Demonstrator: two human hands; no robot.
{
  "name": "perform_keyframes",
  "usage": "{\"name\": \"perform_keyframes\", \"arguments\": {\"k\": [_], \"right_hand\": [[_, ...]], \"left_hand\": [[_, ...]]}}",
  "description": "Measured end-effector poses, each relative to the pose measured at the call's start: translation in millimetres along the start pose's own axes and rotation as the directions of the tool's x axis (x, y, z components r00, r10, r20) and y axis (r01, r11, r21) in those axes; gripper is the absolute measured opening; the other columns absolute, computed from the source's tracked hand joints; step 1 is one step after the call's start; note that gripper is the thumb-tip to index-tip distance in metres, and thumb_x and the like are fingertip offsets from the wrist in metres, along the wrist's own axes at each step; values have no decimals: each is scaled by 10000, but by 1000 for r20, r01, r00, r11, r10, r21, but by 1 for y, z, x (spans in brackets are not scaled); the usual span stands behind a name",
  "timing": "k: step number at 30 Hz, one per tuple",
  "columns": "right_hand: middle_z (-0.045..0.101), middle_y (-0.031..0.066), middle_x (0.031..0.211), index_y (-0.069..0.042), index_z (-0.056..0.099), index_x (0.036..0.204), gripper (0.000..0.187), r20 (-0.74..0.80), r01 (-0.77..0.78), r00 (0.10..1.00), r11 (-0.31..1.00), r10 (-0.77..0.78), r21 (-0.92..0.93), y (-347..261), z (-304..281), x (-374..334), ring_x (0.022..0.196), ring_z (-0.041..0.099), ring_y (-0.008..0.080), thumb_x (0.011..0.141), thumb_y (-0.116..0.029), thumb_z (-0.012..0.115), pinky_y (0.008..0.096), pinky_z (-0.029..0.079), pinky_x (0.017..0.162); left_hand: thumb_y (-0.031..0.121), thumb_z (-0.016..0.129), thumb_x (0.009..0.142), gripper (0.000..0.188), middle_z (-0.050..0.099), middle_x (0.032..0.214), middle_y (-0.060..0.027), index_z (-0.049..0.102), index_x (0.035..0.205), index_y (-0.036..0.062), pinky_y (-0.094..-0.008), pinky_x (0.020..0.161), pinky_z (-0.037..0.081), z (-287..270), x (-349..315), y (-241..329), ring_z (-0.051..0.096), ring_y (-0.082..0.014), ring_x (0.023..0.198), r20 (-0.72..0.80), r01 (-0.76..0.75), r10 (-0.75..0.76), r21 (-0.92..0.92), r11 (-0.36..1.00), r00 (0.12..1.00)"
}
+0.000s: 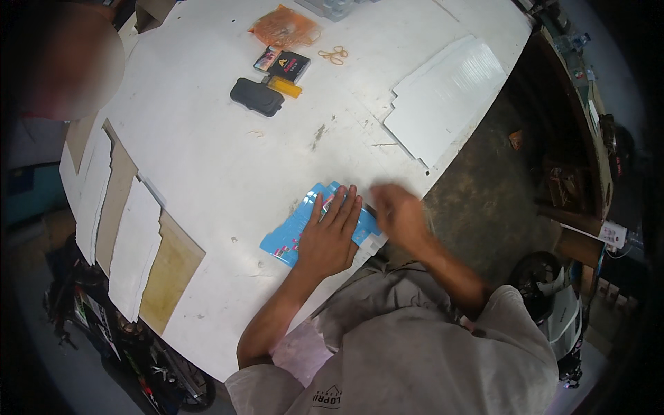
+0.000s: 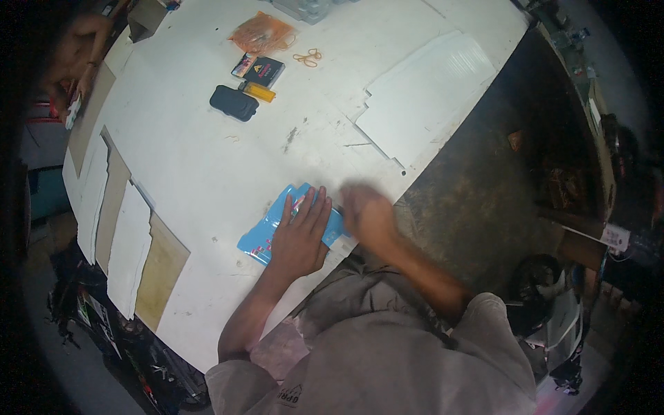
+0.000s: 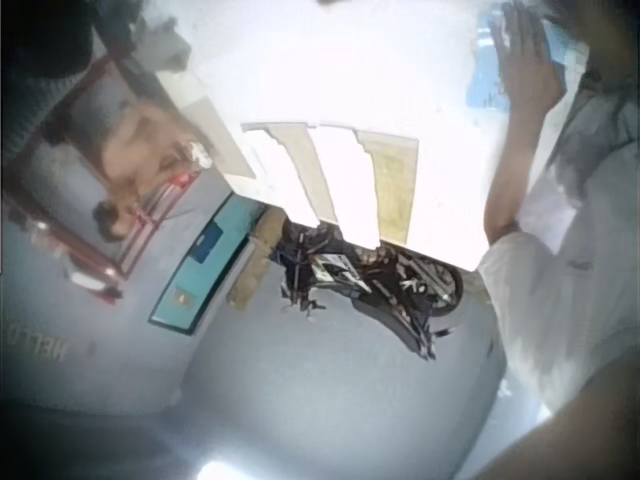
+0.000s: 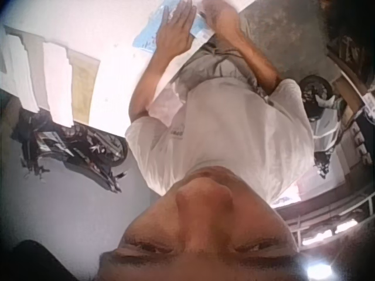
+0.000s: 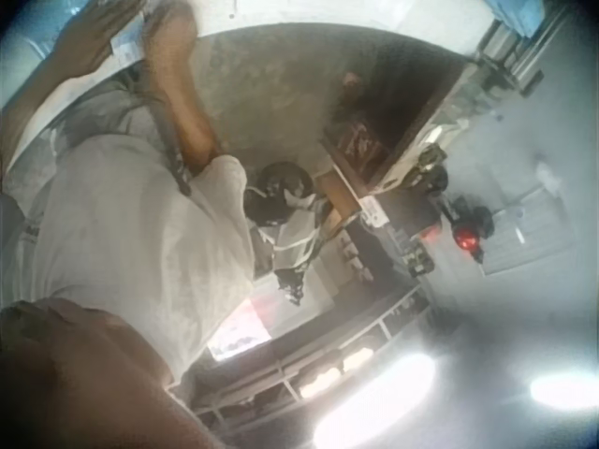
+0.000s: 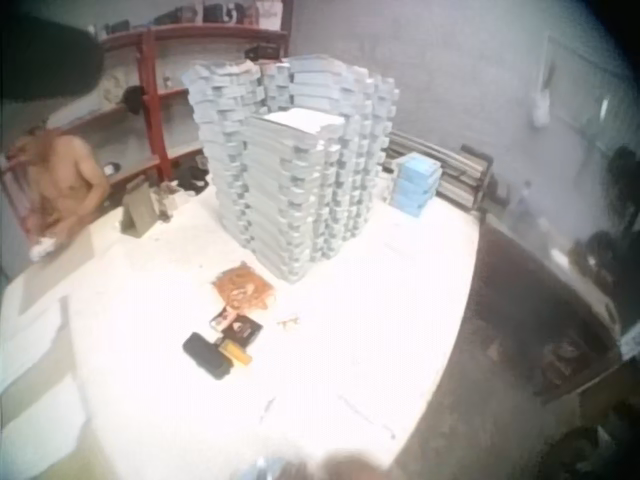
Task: The person inserts blue printed paper sheets into white cardboard sleeves one by one, then stacks the completed packs. The person secures the stack with a rubber band and moves the finished bundle to a green tray.
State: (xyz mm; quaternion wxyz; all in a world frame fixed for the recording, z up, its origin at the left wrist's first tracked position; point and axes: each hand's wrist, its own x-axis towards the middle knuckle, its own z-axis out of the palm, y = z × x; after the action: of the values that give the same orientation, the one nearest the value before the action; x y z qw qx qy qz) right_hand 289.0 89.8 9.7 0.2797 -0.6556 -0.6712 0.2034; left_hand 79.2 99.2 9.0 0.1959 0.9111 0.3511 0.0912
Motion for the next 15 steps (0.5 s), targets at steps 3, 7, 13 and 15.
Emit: {"name": "perform_keyframes", "arguments": {"k": [3, 7, 13, 15], "right_hand": [[660, 256, 1117, -17, 631, 1342, 430, -302, 47, 928, 873, -218, -485, 24, -22, 42, 1062, 636, 420, 913, -24, 657, 464, 526, 879], [674, 197, 970, -10, 647, 1328, 458, -244, 161, 959, 985, -142, 61, 29, -18, 24, 811, 643, 368, 889, 100, 582, 432, 523, 751], [626, 231, 871, 45, 629, 1257, 326, -111, 162, 979, 982, -172, -93, -2, -3, 13, 792, 604, 424, 938, -25, 633, 491, 509, 741], [636, 248, 866, 51, 620, 1239, 312, 163, -49, 987, 971, 10, 233, -16, 0, -7, 825, 623, 428, 945, -52, 648, 496, 508, 751]], "left_hand": [[376, 629, 988, 670, 423, 1611, -239, 477, 1512, -12, -569, 1218, 300, -6, 1, 2, 409, -414, 1491, -94, 21, -36, -159, 987, 995], [342, 620, 992, 604, 456, 1594, -220, 526, 1486, 8, -556, 1204, 321, 11, -3, -4, 430, -412, 1472, -78, 20, -31, -129, 991, 996], [256, 608, 974, 606, 410, 1638, -181, 487, 1524, 30, -573, 1214, 305, 5, -4, 6, 399, -406, 1494, -113, 66, -63, 22, 998, 992], [256, 614, 964, 637, 381, 1654, -186, 464, 1540, 28, -583, 1223, 289, 4, -2, 6, 376, -413, 1508, -68, 49, -42, 106, 993, 997]]}}
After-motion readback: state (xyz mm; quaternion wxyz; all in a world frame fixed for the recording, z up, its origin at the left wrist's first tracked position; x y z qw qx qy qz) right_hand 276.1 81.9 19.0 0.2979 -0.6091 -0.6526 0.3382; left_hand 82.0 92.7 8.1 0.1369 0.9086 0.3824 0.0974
